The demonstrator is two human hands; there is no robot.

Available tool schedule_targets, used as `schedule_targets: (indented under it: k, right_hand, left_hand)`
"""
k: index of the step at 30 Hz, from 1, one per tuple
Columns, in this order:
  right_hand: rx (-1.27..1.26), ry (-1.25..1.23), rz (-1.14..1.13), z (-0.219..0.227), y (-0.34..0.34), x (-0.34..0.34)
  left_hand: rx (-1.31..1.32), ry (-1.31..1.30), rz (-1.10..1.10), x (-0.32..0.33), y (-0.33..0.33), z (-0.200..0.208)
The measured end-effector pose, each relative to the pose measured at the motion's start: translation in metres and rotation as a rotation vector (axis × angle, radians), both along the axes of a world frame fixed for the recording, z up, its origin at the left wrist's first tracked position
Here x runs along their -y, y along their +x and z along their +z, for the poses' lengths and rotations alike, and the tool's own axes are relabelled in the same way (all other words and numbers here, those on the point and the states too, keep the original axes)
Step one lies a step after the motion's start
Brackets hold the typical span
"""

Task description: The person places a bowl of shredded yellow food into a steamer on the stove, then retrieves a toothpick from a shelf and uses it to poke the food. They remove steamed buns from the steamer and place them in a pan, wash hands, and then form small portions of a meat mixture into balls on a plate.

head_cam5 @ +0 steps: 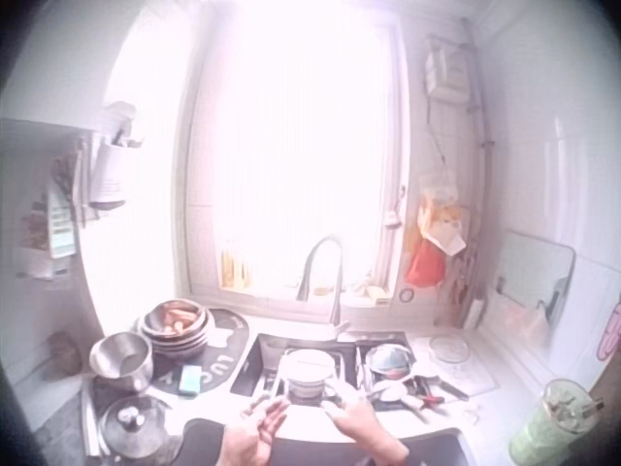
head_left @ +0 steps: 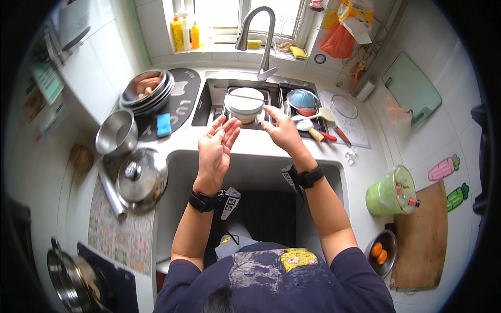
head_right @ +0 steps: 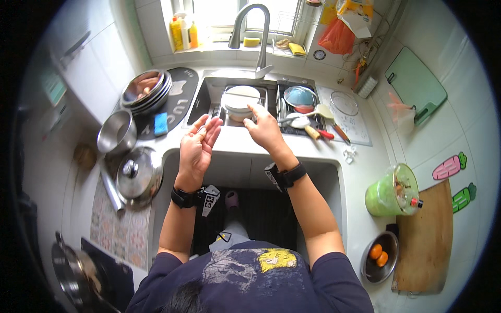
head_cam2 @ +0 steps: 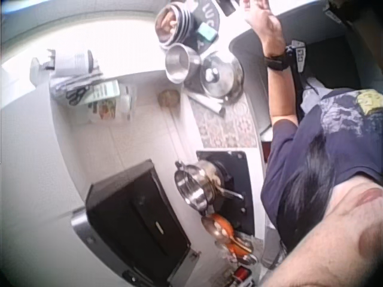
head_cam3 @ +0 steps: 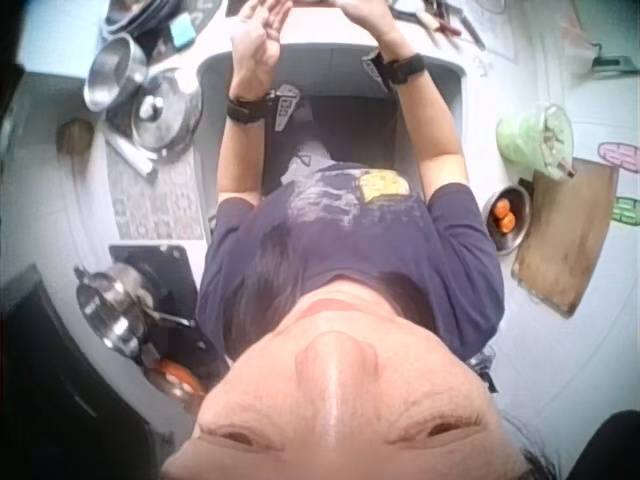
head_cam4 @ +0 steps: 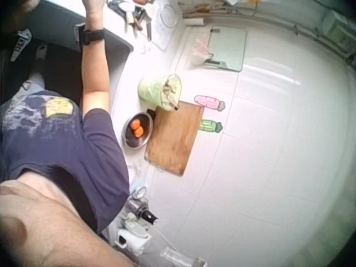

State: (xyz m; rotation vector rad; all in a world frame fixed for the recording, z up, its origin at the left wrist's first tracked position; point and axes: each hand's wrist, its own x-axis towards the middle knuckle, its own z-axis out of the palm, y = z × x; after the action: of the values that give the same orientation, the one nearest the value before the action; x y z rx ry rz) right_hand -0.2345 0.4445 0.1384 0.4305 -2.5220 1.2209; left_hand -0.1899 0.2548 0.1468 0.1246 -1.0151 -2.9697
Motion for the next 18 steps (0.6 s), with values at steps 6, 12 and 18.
schedule_targets:
  k: [6, 12, 18]
  right_hand:
    - [0.230, 0.295, -0.184, -0.032, -0.181, -0.010]
    - [0.265, 0.397, -0.291, -0.063, -0.303, -0.055]
    - [0.302, 0.523, -0.381, -0.115, -0.391, -0.078]
  left_hand:
    - [0.135, 0.137, -0.095, 0.006, -0.182, -0.013]
    - [0.291, 0.193, -0.206, -0.010, -0.304, -0.046]
    - [0.315, 0.201, -0.234, -0.026, -0.366, -0.075]
